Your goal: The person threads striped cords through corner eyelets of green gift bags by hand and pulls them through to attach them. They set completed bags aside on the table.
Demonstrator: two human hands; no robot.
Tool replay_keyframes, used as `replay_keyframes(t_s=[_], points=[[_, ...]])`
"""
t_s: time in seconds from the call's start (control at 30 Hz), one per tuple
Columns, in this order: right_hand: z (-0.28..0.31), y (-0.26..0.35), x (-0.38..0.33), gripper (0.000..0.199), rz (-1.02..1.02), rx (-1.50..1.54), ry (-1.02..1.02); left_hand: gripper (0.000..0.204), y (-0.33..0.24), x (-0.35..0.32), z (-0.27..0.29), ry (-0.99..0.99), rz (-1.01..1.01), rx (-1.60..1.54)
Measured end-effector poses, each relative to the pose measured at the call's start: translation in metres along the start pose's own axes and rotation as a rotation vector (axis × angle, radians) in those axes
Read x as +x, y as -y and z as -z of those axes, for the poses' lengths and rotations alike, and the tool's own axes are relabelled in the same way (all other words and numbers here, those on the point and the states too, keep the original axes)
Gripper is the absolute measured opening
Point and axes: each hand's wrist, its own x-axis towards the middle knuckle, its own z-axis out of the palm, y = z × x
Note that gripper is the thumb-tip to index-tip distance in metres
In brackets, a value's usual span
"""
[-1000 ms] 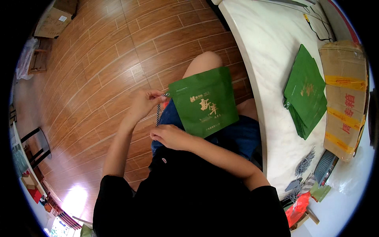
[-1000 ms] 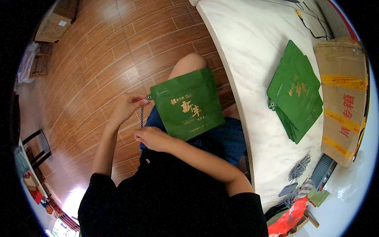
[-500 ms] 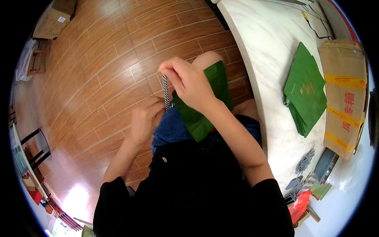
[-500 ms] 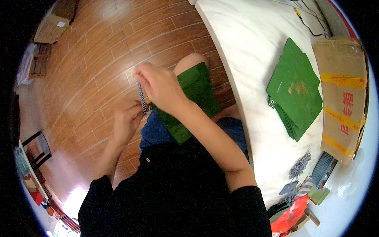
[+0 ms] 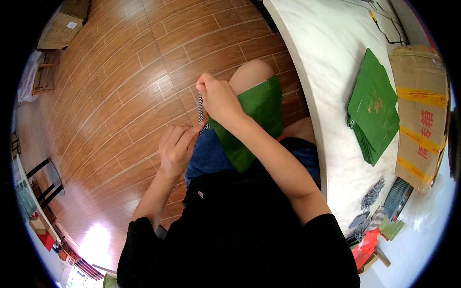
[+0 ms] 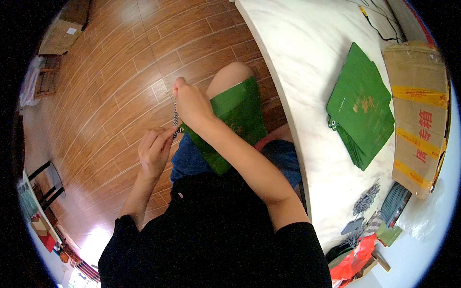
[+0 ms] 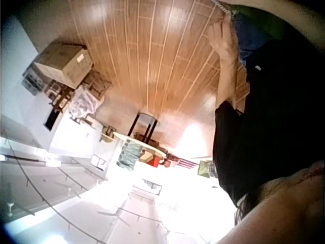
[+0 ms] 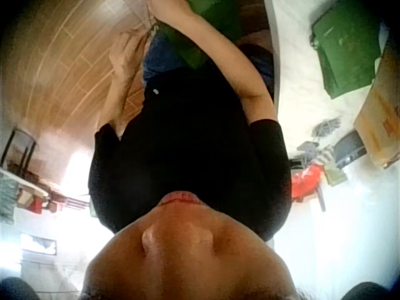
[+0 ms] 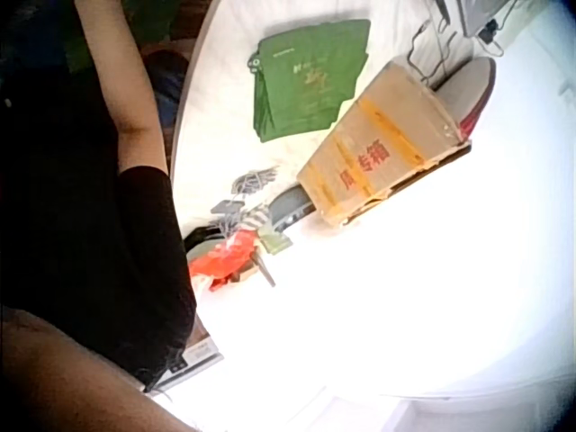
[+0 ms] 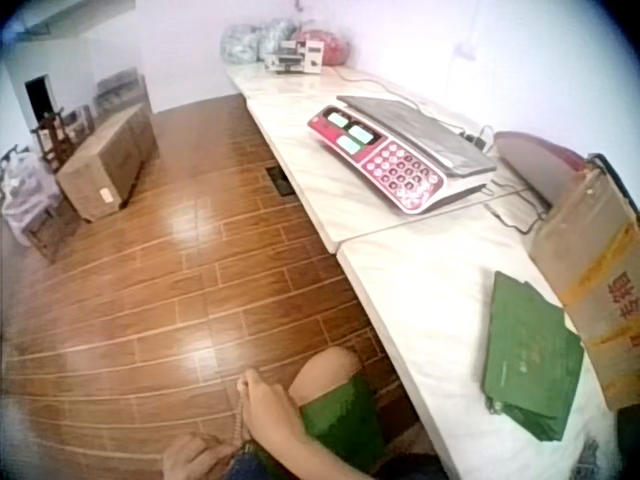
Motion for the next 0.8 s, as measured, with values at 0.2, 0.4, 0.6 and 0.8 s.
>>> replay_keyframes(t_s=[0.2, 0.4, 0.6, 0.8], points=[[0.005, 0.0, -0.002, 0.01, 0.164, -0.022, -0.037, 0.021, 0.005, 0.0, -0.005, 0.144, 0.321, -0.164], [0.024, 0.011, -0.052, 0.01, 0.471, -0.016, -0.274, 0.011, 0.018, -0.009, -0.009, 0.315, 0.888, -0.598], [0.017, 0.01, -0.103, 0.016, 0.066, 0.273, -0.097, 0.013, 0.013, -0.013, -0.016, 0.267, 1.031, -0.835], [0.015, 0.009, -0.105, 0.016, 0.032, 0.246, -0.21, 0.014, -0.019, -0.011, -0.026, 0.057, 0.923, -0.808]])
